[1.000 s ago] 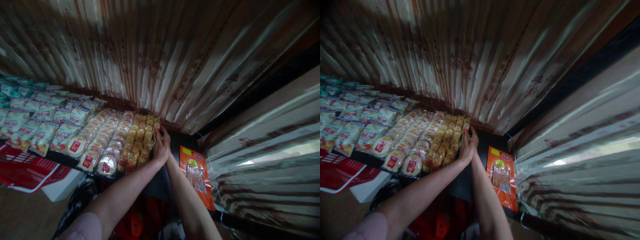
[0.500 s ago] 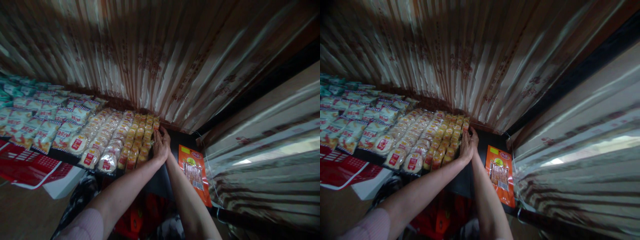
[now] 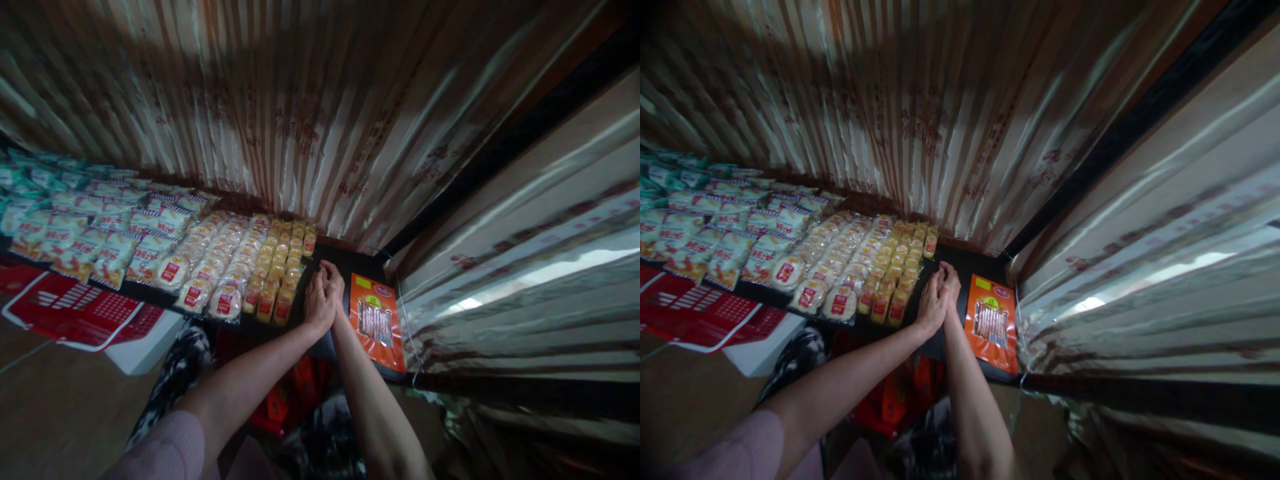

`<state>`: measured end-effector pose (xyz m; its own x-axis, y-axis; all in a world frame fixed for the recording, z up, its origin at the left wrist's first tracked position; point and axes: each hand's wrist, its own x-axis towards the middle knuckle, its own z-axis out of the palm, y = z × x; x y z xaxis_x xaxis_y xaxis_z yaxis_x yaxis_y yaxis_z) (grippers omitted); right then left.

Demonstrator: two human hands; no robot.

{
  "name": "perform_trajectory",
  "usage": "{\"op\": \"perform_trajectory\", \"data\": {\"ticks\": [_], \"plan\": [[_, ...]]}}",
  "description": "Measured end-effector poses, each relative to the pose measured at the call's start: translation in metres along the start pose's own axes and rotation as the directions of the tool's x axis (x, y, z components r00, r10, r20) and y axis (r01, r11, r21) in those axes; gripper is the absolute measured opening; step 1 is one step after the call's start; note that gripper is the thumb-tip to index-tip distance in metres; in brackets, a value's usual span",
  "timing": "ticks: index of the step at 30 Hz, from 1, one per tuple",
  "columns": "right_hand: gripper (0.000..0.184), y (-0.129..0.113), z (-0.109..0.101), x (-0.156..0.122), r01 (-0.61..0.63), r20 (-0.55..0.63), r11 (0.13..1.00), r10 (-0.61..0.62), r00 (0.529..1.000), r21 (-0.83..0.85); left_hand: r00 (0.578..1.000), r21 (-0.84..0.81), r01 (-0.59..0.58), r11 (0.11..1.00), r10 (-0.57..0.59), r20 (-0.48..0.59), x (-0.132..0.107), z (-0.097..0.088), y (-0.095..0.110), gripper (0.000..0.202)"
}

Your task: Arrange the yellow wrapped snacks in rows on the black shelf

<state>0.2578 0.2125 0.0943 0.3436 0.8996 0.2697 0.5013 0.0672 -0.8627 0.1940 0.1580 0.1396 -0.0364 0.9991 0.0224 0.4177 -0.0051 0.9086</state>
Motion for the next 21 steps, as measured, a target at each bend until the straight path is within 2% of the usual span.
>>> {"op": "perform_trajectory", "data": {"ticks": [4,9,15,21], "plan": [[0.038,-0.011,-0.01,-0.037,-0.061,0.053,0.998,0.059,0.997,0.033,0.997,-0.063,-0.079,0.995,0.078,-0.006,-0.035,-0.009,-0.014,0.047],[0.036,-0.03,-0.019,-0.086,-0.064,0.038,0.998,0.064,0.997,0.003,0.972,-0.083,-0.236,0.968,0.237,0.002,-0.077,-0.025,-0.035,0.049],[0.03,-0.049,-0.02,-0.15,0.083,0.031,0.996,-0.082,0.996,-0.015,0.892,-0.087,-0.45,0.889,0.451,-0.006,-0.124,-0.054,-0.067,0.05],[0.03,-0.037,-0.012,-0.207,0.17,-0.019,0.985,-0.17,0.985,-0.014,0.846,-0.018,-0.517,0.856,0.514,0.139,-0.166,-0.082,-0.102,0.054]]}}
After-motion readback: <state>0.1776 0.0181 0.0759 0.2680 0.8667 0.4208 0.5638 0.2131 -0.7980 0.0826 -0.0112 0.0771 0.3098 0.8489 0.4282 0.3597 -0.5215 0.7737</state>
